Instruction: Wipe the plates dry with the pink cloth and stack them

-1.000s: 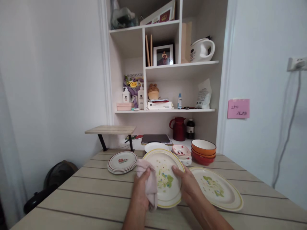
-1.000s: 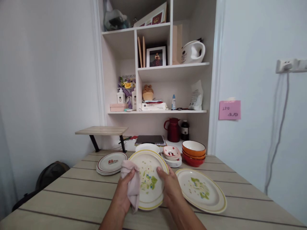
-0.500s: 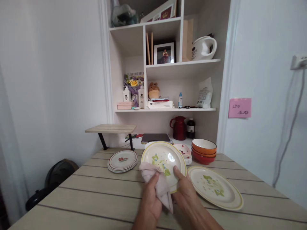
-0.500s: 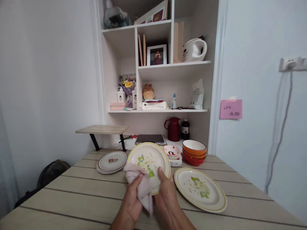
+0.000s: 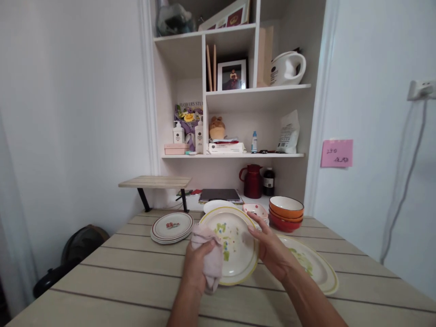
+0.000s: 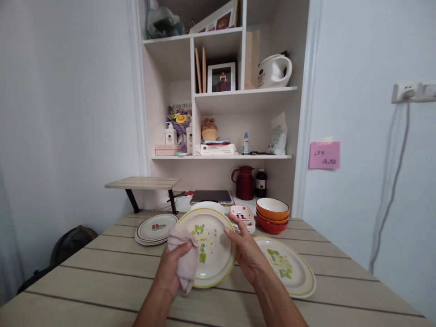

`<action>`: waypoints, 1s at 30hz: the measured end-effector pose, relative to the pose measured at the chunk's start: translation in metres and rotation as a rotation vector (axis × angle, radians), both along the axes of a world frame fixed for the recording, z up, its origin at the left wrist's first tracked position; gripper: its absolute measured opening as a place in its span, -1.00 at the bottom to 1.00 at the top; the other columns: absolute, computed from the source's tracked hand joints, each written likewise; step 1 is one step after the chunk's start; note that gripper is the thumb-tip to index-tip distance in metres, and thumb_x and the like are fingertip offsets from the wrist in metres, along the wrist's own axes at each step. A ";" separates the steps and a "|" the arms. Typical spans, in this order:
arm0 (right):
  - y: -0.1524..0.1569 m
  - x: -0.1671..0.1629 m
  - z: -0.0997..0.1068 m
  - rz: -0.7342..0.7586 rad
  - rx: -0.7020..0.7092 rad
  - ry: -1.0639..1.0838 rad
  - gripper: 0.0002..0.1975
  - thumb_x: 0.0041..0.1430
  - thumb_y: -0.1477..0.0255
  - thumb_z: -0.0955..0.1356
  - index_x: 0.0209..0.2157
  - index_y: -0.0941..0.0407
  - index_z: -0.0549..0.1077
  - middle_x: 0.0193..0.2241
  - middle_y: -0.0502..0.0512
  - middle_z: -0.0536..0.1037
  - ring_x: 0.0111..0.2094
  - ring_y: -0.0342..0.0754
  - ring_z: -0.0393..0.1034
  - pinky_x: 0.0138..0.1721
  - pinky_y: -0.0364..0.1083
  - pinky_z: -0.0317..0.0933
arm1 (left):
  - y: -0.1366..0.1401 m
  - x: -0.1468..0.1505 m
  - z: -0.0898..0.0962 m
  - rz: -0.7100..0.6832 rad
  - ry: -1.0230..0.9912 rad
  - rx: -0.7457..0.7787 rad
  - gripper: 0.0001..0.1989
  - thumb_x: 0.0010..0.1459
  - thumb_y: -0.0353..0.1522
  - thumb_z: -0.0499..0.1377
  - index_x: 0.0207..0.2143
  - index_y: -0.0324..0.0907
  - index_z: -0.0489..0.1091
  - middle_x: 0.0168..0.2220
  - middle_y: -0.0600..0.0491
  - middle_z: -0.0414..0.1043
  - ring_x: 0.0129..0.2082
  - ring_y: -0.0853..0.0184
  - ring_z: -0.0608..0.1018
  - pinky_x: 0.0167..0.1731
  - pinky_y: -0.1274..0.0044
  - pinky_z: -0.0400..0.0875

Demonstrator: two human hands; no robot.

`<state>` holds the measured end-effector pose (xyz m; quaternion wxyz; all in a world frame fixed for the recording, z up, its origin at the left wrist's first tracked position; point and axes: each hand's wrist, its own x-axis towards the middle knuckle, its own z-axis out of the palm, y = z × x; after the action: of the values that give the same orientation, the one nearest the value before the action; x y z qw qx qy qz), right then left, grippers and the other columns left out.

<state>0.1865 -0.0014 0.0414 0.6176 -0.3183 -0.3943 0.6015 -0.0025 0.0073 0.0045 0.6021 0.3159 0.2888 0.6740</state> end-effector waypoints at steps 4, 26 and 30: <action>-0.008 0.004 0.004 0.116 -0.012 -0.048 -0.27 -0.12 0.37 0.54 0.13 0.03 0.34 -0.23 0.16 0.65 -0.35 0.04 0.56 -0.28 0.01 0.42 | -0.004 -0.005 0.001 -0.169 0.029 0.005 -0.53 -0.23 -0.43 0.40 -0.16 -0.28 0.49 -0.26 -0.15 0.62 -0.21 0.03 0.62 -0.14 0.29 0.49; 0.007 -0.048 -0.031 -0.324 -0.010 0.320 -0.27 -0.12 0.35 0.52 0.12 -0.01 0.29 -0.34 0.03 0.67 -0.33 0.09 0.58 -0.25 0.06 0.46 | 0.001 0.027 -0.013 -0.177 -0.321 -0.231 -0.63 -0.03 -0.40 0.28 -0.11 -0.26 0.46 -0.23 -0.13 0.62 -0.12 0.03 0.61 -0.08 0.25 0.50; 0.004 -0.058 -0.035 -0.322 -0.026 0.404 -0.30 -0.05 0.37 0.49 0.14 -0.10 0.24 -0.30 -0.01 0.67 -0.31 0.07 0.57 -0.22 0.07 0.46 | -0.001 0.039 -0.019 -0.222 -0.318 -0.201 -0.58 -0.07 -0.41 0.30 -0.08 -0.25 0.46 -0.17 -0.14 0.60 -0.09 0.02 0.60 -0.07 0.28 0.49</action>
<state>0.1288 0.0031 0.0069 0.7675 -0.2582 -0.1994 0.5518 0.0367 0.0062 -0.0150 0.7389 0.1738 0.2197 0.6128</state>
